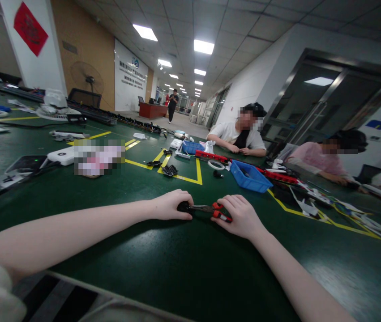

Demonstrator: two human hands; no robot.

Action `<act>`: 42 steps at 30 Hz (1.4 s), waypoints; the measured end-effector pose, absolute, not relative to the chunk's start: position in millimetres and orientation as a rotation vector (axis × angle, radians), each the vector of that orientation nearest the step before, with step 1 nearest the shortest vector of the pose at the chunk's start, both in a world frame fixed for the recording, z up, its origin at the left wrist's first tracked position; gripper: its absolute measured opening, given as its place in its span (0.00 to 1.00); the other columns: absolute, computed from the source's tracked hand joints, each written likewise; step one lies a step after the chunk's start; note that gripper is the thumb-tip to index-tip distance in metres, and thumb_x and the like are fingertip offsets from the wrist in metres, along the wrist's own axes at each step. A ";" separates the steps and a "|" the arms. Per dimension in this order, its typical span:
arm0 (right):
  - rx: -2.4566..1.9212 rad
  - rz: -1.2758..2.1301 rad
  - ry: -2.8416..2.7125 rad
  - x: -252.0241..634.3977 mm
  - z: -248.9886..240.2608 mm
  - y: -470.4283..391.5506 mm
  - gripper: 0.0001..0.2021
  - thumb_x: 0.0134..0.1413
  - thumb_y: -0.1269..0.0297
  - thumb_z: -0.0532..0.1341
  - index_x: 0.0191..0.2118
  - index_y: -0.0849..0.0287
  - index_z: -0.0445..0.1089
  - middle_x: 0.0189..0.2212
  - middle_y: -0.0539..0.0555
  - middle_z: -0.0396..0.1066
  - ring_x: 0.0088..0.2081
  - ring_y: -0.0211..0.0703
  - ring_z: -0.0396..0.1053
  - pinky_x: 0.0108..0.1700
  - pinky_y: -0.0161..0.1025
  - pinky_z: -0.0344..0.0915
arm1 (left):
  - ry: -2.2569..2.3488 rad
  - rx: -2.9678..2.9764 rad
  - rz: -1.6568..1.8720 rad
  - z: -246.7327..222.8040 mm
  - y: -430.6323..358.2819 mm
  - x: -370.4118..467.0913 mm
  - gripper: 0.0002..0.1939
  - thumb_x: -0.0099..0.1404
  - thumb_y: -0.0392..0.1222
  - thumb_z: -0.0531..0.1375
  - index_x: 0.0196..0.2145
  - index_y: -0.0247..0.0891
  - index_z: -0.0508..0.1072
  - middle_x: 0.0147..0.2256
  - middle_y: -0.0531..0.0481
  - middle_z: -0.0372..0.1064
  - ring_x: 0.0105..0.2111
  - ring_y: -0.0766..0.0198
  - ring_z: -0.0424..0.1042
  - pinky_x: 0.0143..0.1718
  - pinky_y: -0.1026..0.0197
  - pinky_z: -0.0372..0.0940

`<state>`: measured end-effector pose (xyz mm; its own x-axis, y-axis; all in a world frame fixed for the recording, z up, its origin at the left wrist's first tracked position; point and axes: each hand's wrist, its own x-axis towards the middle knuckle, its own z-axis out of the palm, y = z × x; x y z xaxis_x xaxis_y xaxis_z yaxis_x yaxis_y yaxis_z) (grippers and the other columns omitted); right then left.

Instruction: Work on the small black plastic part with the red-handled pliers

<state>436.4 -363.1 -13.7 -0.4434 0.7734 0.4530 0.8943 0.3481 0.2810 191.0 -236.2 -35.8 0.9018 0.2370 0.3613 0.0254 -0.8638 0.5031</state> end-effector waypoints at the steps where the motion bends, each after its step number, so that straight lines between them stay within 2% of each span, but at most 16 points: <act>1: -1.499 -0.733 -2.372 436.5 -13.6 -363.1 0.18 0.53 0.50 0.60 0.42 0.60 0.68 0.36 0.58 0.71 0.37 0.48 0.67 0.43 0.45 0.62 | 0.195 2.564 0.579 -36.5 -235.9 191.2 0.12 0.61 0.46 0.63 0.39 0.37 0.69 0.38 0.49 0.68 0.39 0.60 0.66 0.40 0.60 0.61; 11: -1.497 -0.764 -2.373 436.4 -11.8 -363.2 0.18 0.53 0.50 0.60 0.42 0.59 0.69 0.37 0.59 0.71 0.38 0.49 0.67 0.45 0.47 0.61 | 0.200 2.587 0.572 -34.7 -237.6 190.1 0.10 0.62 0.44 0.62 0.39 0.37 0.69 0.38 0.49 0.68 0.40 0.60 0.67 0.40 0.61 0.62; 16: -1.472 -0.842 -2.335 445.9 -5.8 -365.4 0.19 0.52 0.52 0.61 0.44 0.60 0.69 0.38 0.59 0.71 0.39 0.50 0.67 0.47 0.48 0.60 | 0.199 2.605 0.593 -34.5 -238.4 191.1 0.10 0.62 0.42 0.61 0.41 0.37 0.70 0.40 0.48 0.69 0.42 0.59 0.68 0.44 0.59 0.63; 20: -1.444 -0.862 -2.312 452.1 -4.6 -366.5 0.19 0.51 0.53 0.62 0.44 0.60 0.68 0.38 0.59 0.72 0.39 0.49 0.68 0.45 0.47 0.61 | 0.211 2.640 0.593 -34.8 -238.3 191.4 0.10 0.61 0.37 0.59 0.42 0.37 0.71 0.41 0.47 0.69 0.43 0.58 0.68 0.47 0.58 0.63; 29: -1.433 -0.834 -2.357 448.3 -10.1 -365.4 0.20 0.52 0.52 0.61 0.44 0.62 0.67 0.41 0.61 0.71 0.39 0.48 0.69 0.38 0.43 0.64 | 0.211 2.664 0.587 -34.8 -238.4 190.1 0.13 0.62 0.39 0.59 0.46 0.38 0.68 0.42 0.47 0.68 0.43 0.58 0.67 0.44 0.58 0.64; 36: -1.420 -0.889 -2.327 447.3 -7.9 -365.7 0.18 0.51 0.53 0.62 0.43 0.62 0.69 0.38 0.60 0.71 0.41 0.50 0.68 0.45 0.46 0.64 | 0.246 2.656 0.584 -36.3 -239.5 190.8 0.12 0.62 0.39 0.60 0.44 0.38 0.68 0.41 0.47 0.68 0.42 0.58 0.67 0.44 0.57 0.64; 42: -1.417 -0.826 -2.337 447.2 -9.2 -365.6 0.17 0.52 0.53 0.62 0.43 0.62 0.68 0.38 0.60 0.71 0.38 0.48 0.69 0.38 0.43 0.66 | 0.227 2.562 0.631 -37.3 -238.8 190.9 0.12 0.61 0.40 0.61 0.43 0.37 0.68 0.42 0.47 0.65 0.42 0.60 0.68 0.43 0.60 0.65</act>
